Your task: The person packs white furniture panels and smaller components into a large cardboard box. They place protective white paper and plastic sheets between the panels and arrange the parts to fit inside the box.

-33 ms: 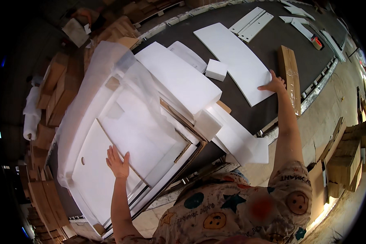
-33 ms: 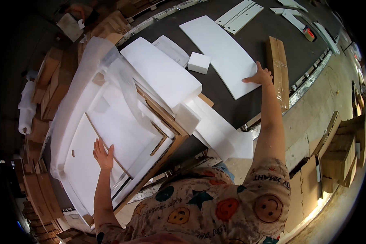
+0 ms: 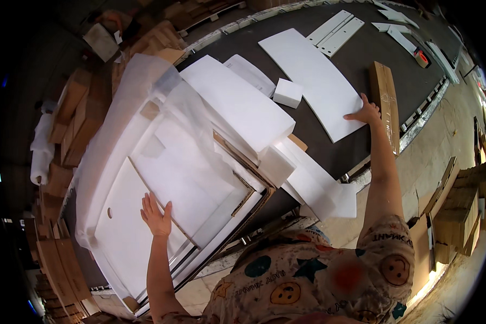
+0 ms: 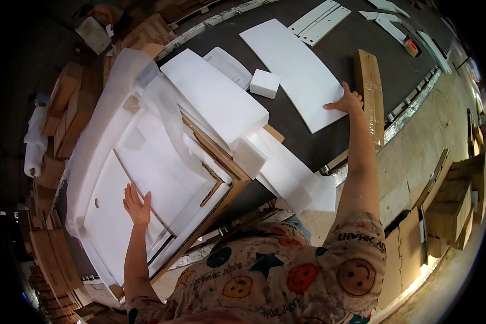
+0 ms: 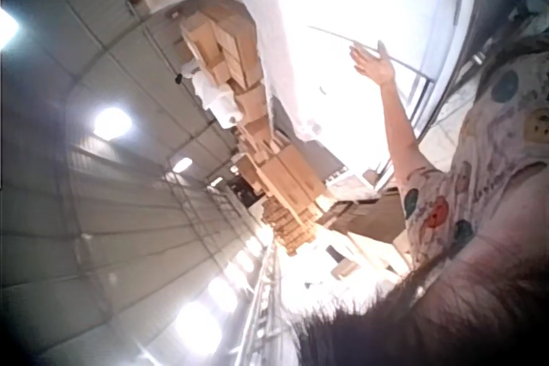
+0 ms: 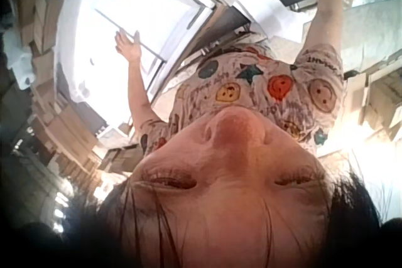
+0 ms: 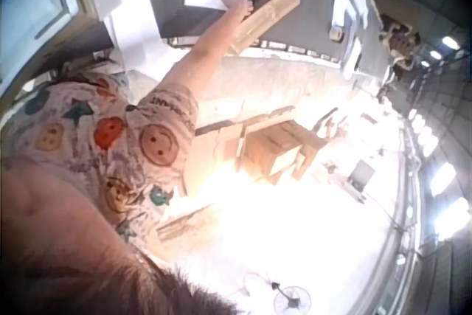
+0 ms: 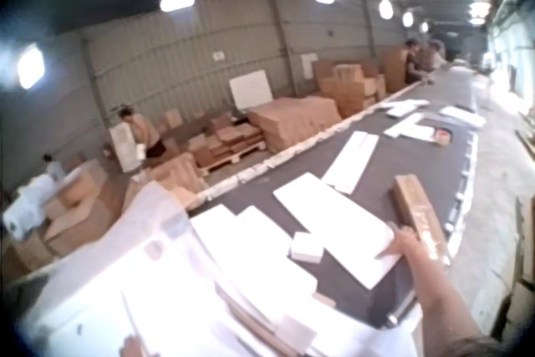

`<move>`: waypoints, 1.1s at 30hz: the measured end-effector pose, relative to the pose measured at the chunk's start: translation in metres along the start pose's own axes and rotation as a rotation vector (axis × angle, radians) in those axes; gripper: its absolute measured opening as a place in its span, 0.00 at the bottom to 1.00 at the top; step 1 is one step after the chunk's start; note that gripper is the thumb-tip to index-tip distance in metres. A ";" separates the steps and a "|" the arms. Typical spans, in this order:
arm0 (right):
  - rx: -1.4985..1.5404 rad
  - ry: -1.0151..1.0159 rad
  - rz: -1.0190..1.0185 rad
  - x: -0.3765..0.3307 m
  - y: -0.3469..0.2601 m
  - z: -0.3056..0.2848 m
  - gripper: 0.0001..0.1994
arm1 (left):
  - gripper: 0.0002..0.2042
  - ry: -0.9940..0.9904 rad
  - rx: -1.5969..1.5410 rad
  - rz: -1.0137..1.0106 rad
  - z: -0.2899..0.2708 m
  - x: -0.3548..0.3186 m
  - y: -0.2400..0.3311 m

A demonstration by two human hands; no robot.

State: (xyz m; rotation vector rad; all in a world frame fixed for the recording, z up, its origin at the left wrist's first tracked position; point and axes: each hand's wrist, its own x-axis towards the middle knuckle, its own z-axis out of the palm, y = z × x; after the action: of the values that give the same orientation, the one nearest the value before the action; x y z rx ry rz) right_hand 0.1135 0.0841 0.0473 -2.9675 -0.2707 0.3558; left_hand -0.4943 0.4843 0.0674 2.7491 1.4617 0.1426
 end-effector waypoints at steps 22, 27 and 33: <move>1.169 -0.366 -0.561 -0.198 -0.142 -0.073 0.17 | 0.38 0.065 -0.009 0.029 0.004 -0.003 -0.005; 0.779 -0.518 -0.639 -0.259 -0.232 -0.025 0.21 | 0.35 0.093 -0.031 0.028 0.005 -0.005 -0.004; 0.650 -0.580 -0.738 -0.298 -0.243 -0.003 0.26 | 0.36 0.058 -0.068 0.020 -0.001 -0.007 -0.006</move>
State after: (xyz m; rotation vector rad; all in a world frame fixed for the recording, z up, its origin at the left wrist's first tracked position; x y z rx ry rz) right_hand -0.2101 0.2629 0.1545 -1.9018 -1.0293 0.9545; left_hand -0.5030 0.4819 0.0680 2.7283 1.4142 0.2691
